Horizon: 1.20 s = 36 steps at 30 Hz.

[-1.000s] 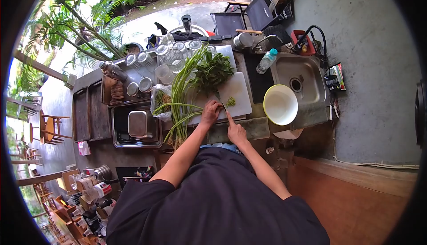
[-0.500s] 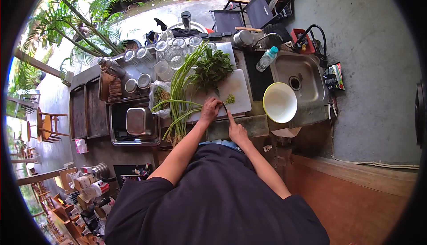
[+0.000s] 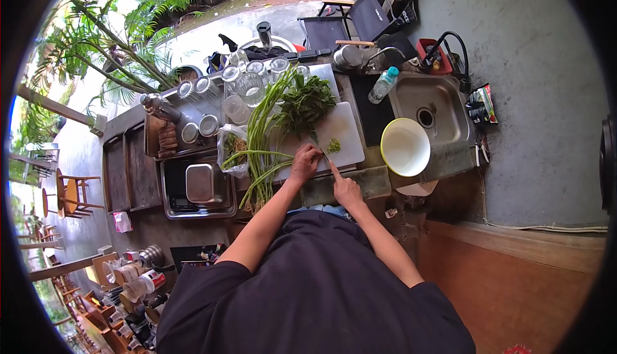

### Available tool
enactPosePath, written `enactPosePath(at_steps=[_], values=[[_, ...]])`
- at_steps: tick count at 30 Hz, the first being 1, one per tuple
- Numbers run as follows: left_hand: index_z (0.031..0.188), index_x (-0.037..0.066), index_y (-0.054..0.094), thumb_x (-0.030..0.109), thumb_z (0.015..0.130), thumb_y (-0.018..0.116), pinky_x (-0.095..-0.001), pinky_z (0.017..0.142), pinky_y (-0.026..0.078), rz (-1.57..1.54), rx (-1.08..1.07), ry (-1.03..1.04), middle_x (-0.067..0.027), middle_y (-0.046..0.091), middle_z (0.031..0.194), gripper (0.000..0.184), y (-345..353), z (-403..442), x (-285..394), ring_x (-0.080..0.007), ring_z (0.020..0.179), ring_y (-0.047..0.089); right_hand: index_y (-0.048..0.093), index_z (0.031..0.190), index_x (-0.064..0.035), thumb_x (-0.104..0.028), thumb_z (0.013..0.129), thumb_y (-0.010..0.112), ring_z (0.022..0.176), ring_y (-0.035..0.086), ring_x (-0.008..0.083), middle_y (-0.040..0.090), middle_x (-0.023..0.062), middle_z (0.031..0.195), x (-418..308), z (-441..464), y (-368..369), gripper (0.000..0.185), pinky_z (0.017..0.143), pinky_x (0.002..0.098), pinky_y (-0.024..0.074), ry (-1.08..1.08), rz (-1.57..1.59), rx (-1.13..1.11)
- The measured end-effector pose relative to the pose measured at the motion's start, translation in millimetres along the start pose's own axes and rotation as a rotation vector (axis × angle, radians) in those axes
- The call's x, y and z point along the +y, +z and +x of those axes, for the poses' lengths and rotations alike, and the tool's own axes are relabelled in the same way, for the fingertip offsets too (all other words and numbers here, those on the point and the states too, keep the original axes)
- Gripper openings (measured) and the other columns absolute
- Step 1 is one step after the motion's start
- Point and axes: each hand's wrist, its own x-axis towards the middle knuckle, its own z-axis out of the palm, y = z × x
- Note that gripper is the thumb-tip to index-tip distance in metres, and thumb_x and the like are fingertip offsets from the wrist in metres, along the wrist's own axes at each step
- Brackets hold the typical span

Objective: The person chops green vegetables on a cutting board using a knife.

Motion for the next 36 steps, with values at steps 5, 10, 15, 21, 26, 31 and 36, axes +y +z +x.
enactPosePath(at_steps=[5,10,15,21,26,31,36], values=[[0.087,0.004,0.071,0.004,0.078,0.072,-0.043,0.081,0.049,0.0,-0.001,0.0,-0.0115,0.064,0.088,0.01,2.2,0.0,-2.1,-0.0335,0.089,0.062,0.018,0.159,-0.0357,-0.013,0.091,0.053,0.075,0.066,0.05,0.066,0.0291,0.075,-3.7,4.8,1.9,0.08,0.077,0.0629,0.0518,0.02,-0.019,-0.008],[0.09,0.006,0.073,0.004,0.078,0.072,-0.0425,0.08,0.05,0.016,-0.028,-0.019,-0.0116,0.067,0.089,0.012,-2.2,1.3,0.1,-0.0331,0.089,0.064,0.019,0.159,-0.0359,-0.013,0.091,0.053,0.075,0.066,0.0495,0.066,0.0289,0.075,3.9,2.8,0.3,0.079,0.076,0.0624,0.0522,0.012,0.008,0.008],[0.087,0.005,0.073,0.003,0.077,0.071,-0.0422,0.08,0.051,-0.05,-0.024,-0.092,-0.0124,0.067,0.086,0.01,-2.9,4.1,0.9,-0.034,0.088,0.064,0.02,0.159,-0.0338,-0.015,0.092,0.052,0.076,0.066,0.05,0.066,0.0295,0.076,7.8,-0.1,-3.8,0.076,0.075,0.0627,0.0516,0.043,0.034,-0.012],[0.088,0.005,0.074,0.005,0.078,0.073,-0.0412,0.081,0.051,-0.035,-0.064,-0.118,-0.012,0.066,0.088,0.01,-4.6,2.5,-0.8,-0.0332,0.089,0.064,0.025,0.158,-0.0293,-0.017,0.094,0.05,0.079,0.066,0.05,0.066,0.0306,0.077,-2.1,4.0,-19.1,0.07,0.079,0.0618,0.0508,0.059,0.122,0.03],[0.089,0.006,0.075,0.006,0.078,0.073,-0.0421,0.081,0.051,0.002,-0.064,-0.031,-0.0115,0.065,0.088,0.011,-7.5,1.7,-1.9,-0.0325,0.091,0.063,0.027,0.157,-0.0308,-0.019,0.094,0.051,0.085,0.065,0.051,0.066,0.032,0.082,-15.2,-0.7,-35.7,0.068,0.083,0.0619,0.0497,0.094,0.107,-0.085],[0.091,0.006,0.075,0.005,0.079,0.072,-0.0423,0.081,0.051,-0.006,-0.075,-0.037,-0.0115,0.065,0.089,0.012,-8.4,3.3,-3.0,-0.0323,0.091,0.062,0.029,0.156,-0.0317,-0.019,0.094,0.051,0.087,0.065,0.0517,0.067,0.0328,0.086,-22.3,-4.3,-42.9,0.067,0.085,0.062,0.0496,0.107,0.079,-0.127],[0.092,0.006,0.075,0.004,0.078,0.073,-0.0423,0.082,0.051,-0.002,-0.097,-0.057,-0.0115,0.066,0.09,0.015,-6.7,3.0,-5.4,-0.0322,0.091,0.062,0.027,0.157,-0.0335,-0.02,0.095,0.05,0.086,0.064,0.0537,0.065,0.0343,0.085,-21.5,-6.5,-39.2,0.067,0.084,0.0631,0.0494,0.097,0.075,-0.13]])
